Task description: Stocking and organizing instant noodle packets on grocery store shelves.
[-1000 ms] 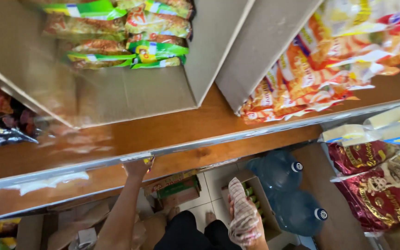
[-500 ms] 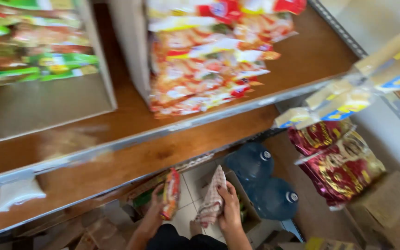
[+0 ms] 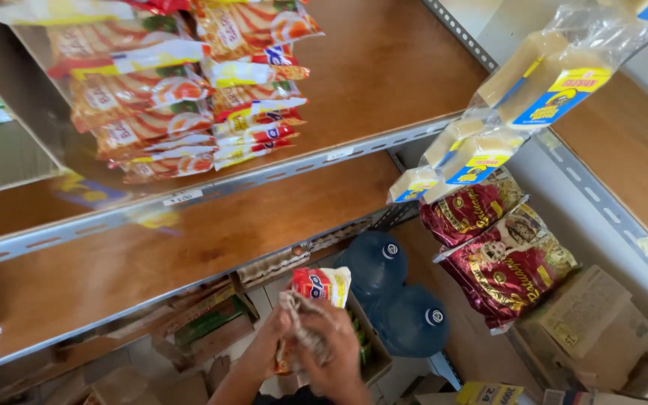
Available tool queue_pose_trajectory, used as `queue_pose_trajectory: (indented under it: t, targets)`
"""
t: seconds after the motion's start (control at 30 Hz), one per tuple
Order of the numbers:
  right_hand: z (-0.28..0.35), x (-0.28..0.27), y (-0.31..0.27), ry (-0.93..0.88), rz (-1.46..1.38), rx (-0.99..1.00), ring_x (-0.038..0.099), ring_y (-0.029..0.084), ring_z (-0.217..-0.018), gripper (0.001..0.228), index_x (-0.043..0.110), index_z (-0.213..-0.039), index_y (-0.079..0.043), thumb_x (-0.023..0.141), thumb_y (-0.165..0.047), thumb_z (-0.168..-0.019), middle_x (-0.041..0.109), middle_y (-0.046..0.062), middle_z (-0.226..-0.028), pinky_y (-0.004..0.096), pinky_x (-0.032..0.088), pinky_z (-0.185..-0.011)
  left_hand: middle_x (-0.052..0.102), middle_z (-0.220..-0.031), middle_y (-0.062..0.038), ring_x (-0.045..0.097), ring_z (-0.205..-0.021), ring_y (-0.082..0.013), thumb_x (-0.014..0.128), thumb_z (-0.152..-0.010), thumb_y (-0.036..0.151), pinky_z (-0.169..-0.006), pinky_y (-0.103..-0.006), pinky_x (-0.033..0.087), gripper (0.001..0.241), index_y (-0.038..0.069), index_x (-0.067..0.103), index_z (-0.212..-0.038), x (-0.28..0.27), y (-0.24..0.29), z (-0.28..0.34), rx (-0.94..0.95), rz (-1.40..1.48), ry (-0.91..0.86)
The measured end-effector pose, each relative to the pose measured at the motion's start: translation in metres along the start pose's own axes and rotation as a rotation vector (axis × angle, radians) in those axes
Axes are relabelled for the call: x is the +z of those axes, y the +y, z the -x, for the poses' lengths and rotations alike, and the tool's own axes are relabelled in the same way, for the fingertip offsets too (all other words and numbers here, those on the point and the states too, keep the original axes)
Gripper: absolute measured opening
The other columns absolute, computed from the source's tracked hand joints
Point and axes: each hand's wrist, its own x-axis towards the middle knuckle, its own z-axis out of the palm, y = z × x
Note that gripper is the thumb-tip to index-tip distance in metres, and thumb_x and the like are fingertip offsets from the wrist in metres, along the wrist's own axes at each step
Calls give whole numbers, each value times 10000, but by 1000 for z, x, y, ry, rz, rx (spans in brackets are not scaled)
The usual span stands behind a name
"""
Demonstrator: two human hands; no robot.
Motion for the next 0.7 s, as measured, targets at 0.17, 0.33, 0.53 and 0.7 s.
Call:
queue_pose_trajectory:
  t: [0.17,0.33,0.53,0.7]
  targets:
    - [-24,-65,28,230,64,146,718,253,-1082,357,669,-1120,-30,652,39,-770,697,179,-1230,382,600,-915,465,-1567,-153,510,-1406,-282,835,-841,221,-1151,-410,450,1052,109,180,-1656,38,-41,-7,146,-225,-72]
    - [15,-94,68,194,46,222,757,225,-945,323,733,-1117,-59,695,6,-803,689,165,-1219,358,628,-713,583,-1371,-154,643,-1119,-289,757,-818,107,-881,-464,550,983,201,204,-1625,61,-69,-26,124,93,59]
    - [27,-119,5,-6,307,-193,671,280,-1096,420,738,-1119,-111,810,-19,-715,677,147,-1202,408,578,-906,664,-1228,-197,681,-1056,-320,638,-955,256,-929,-489,540,606,-7,438,-1463,74,-94,-50,257,257,191]
    - [32,-153,38,230,160,322,735,224,-926,359,729,-1169,-43,727,23,-816,667,155,-1220,326,615,-745,685,-1247,-191,687,-1117,-337,606,-901,319,-1005,-489,526,588,-22,525,-1373,122,-95,-54,225,407,191]
